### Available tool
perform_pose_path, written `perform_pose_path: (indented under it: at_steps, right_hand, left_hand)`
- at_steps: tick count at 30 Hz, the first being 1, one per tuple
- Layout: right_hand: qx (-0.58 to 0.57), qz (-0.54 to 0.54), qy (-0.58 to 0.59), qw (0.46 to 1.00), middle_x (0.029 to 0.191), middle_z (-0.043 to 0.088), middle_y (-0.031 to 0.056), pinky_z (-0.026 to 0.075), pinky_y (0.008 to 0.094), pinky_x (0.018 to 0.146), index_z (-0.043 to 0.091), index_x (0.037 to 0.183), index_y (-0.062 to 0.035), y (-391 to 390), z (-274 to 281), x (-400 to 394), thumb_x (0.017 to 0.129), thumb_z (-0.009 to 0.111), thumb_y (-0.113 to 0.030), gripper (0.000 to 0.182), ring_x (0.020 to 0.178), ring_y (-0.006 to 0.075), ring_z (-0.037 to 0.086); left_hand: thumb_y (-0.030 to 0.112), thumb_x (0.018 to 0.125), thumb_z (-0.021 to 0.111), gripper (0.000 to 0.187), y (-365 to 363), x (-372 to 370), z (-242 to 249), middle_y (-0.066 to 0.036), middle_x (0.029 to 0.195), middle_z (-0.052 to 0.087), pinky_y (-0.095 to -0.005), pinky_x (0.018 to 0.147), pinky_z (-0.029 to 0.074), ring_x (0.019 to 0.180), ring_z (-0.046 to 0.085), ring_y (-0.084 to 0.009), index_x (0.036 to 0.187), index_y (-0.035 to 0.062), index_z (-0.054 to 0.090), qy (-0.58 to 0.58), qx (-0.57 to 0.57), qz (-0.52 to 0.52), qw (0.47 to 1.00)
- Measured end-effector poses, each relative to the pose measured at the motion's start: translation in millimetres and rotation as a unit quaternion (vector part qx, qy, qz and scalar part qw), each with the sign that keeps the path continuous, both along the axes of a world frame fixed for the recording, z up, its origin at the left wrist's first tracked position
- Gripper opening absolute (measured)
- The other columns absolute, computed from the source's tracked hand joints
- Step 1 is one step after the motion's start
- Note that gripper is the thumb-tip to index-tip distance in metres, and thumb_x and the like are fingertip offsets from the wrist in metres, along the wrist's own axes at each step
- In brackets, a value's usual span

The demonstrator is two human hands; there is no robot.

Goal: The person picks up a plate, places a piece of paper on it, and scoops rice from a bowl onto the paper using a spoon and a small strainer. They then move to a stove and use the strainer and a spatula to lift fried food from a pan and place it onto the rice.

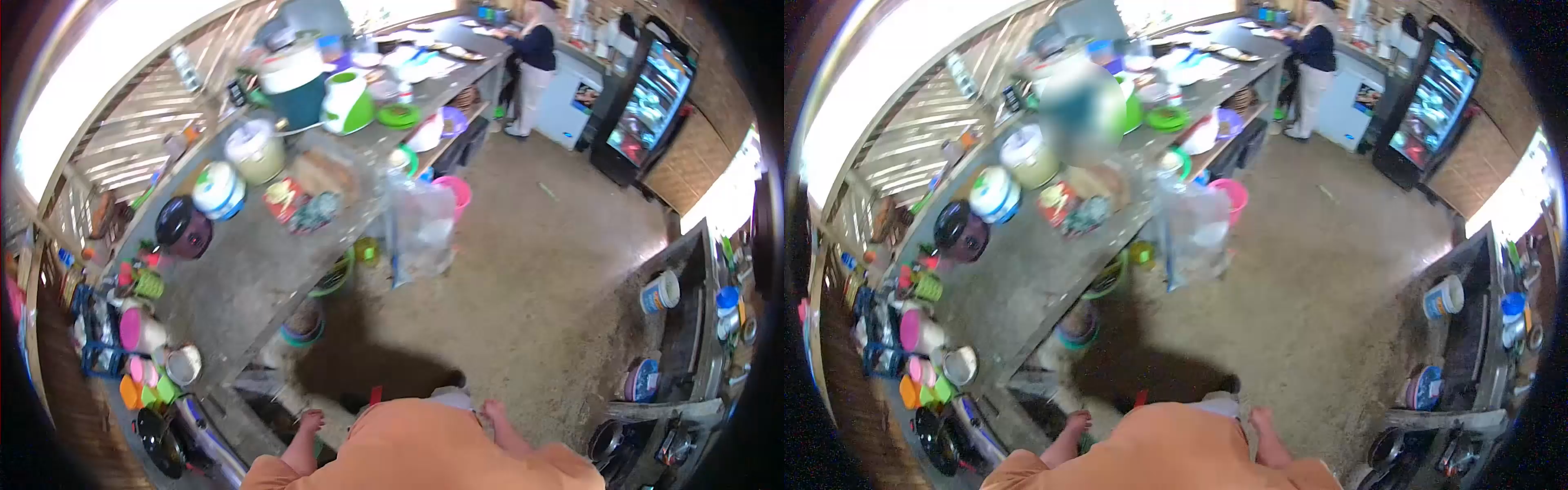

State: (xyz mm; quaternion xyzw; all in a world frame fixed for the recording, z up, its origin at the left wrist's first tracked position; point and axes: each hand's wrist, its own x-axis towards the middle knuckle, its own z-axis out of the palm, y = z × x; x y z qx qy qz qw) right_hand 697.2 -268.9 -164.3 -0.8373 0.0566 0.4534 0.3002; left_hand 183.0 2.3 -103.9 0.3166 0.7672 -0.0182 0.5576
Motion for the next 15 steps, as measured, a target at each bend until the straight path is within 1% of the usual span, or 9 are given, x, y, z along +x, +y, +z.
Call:
perform_pose_path:
  at_steps: [2, 3, 6, 7, 8, 9, 11, 13, 15]
  right_hand:
    - [-0.022, 0.251, -0.022, 0.967, 0.072, 0.064, 0.0127, 0.046, 0.0364, 0.05, 0.066, 0.085, 0.0017, -49, 11, 24, 0.086, 0.056, -0.016, 0.02, 0.055, 0.0236, 0.059]
    - [-0.021, 0.236, -0.022, 0.971, 0.072, 0.064, 0.0127, 0.046, 0.0364, 0.05, 0.066, 0.085, 0.0017, -69, 13, 30, 0.086, 0.056, -0.016, 0.02, 0.055, 0.0236, 0.059]
    - [-0.035, -0.045, 0.072, 0.996, 0.077, 0.064, 0.0121, 0.048, 0.0395, 0.053, 0.066, 0.088, -0.0036, -102, 15, 59, 0.083, 0.06, -0.016, 0.015, 0.064, 0.0265, 0.062]
    - [-0.038, -0.134, 0.104, 0.985, 0.079, 0.064, 0.0118, 0.048, 0.0406, 0.054, 0.066, 0.089, -0.0054, -111, 9, 70, 0.082, 0.061, -0.016, 0.014, 0.067, 0.0275, 0.063]
    - [-0.033, -0.138, 0.102, 0.985, 0.079, 0.064, 0.0118, 0.048, 0.0406, 0.054, 0.066, 0.089, -0.0054, -118, 1, 83, 0.082, 0.061, -0.016, 0.014, 0.067, 0.0275, 0.063]
    - [-0.025, -0.136, 0.131, 0.982, 0.078, 0.063, 0.0117, 0.045, 0.0373, 0.05, 0.065, 0.089, -0.0052, -128, -23, 103, 0.085, 0.059, -0.015, 0.012, 0.064, 0.0257, 0.062]
    - [-0.012, -0.133, 0.16, 0.978, 0.078, 0.063, 0.0117, 0.043, 0.0341, 0.047, 0.063, 0.088, -0.005, -114, -26, 141, 0.088, 0.057, -0.014, 0.011, 0.06, 0.0238, 0.061]
    - [-0.006, -0.194, 0.09, 0.977, 0.079, 0.063, 0.012, 0.04, 0.0298, 0.043, 0.061, 0.088, -0.0039, -84, -7, 167, 0.091, 0.053, -0.014, 0.013, 0.055, 0.0208, 0.059]
    - [0.027, -0.189, 0.082, 0.978, 0.078, 0.063, 0.0115, 0.04, 0.0297, 0.042, 0.061, 0.088, -0.004, -57, -11, 201, 0.091, 0.053, -0.014, 0.013, 0.054, 0.0202, 0.059]
  left_hand:
    - [0.014, 0.087, 0.064, 0.026, 29, 57, 10, -0.002, 0.084, 0.064, -0.0303, 0.053, 0.046, 0.063, 0.06, -0.0159, 0.112, 0.0104, 0.063, -0.001, 0.061, 0.005, 0.998]
    - [0.014, 0.087, 0.064, 0.026, 44, 91, 19, -0.002, 0.084, 0.064, -0.0303, 0.053, 0.046, 0.063, 0.06, -0.0159, 0.112, 0.0104, 0.063, -0.001, 0.063, -0.011, 0.998]
    - [0.015, 0.087, 0.065, 0.026, 76, 198, 27, -0.004, 0.086, 0.065, -0.0302, 0.055, 0.048, 0.064, 0.061, -0.0156, 0.112, 0.0079, 0.064, -0.075, 0.113, -0.042, 0.99]
    - [0.017, 0.088, 0.066, 0.027, 87, 233, 23, -0.004, 0.088, 0.066, -0.0305, 0.057, 0.05, 0.066, 0.062, -0.0156, 0.113, 0.0079, 0.064, -0.115, 0.144, -0.103, 0.977]
    - [0.018, 0.088, 0.066, 0.028, 95, 263, 20, -0.005, 0.089, 0.067, -0.0308, 0.06, 0.051, 0.067, 0.063, -0.0156, 0.115, 0.0079, 0.065, -0.155, 0.175, -0.162, 0.959]
    - [0.018, 0.088, 0.066, 0.028, 102, 295, 23, -0.005, 0.089, 0.067, -0.0308, 0.06, 0.051, 0.067, 0.063, -0.0156, 0.115, 0.0079, 0.065, -0.158, 0.18, -0.165, 0.957]
    - [0.019, 0.087, 0.067, 0.031, 112, 355, 30, -0.007, 0.091, 0.069, -0.032, 0.067, 0.052, 0.071, 0.065, -0.0162, 0.117, 0.009, 0.065, -0.162, 0.171, -0.263, 0.936]
    - [0.02, 0.088, 0.067, 0.031, 113, 402, 36, -0.007, 0.092, 0.07, -0.0328, 0.068, 0.053, 0.072, 0.065, -0.0161, 0.117, 0.0098, 0.065, -0.137, 0.16, -0.311, 0.927]
    - [0.021, 0.088, 0.066, 0.031, 125, 437, 31, -0.008, 0.093, 0.07, -0.0335, 0.07, 0.053, 0.073, 0.066, -0.016, 0.118, 0.0106, 0.065, -0.111, 0.146, -0.359, 0.915]
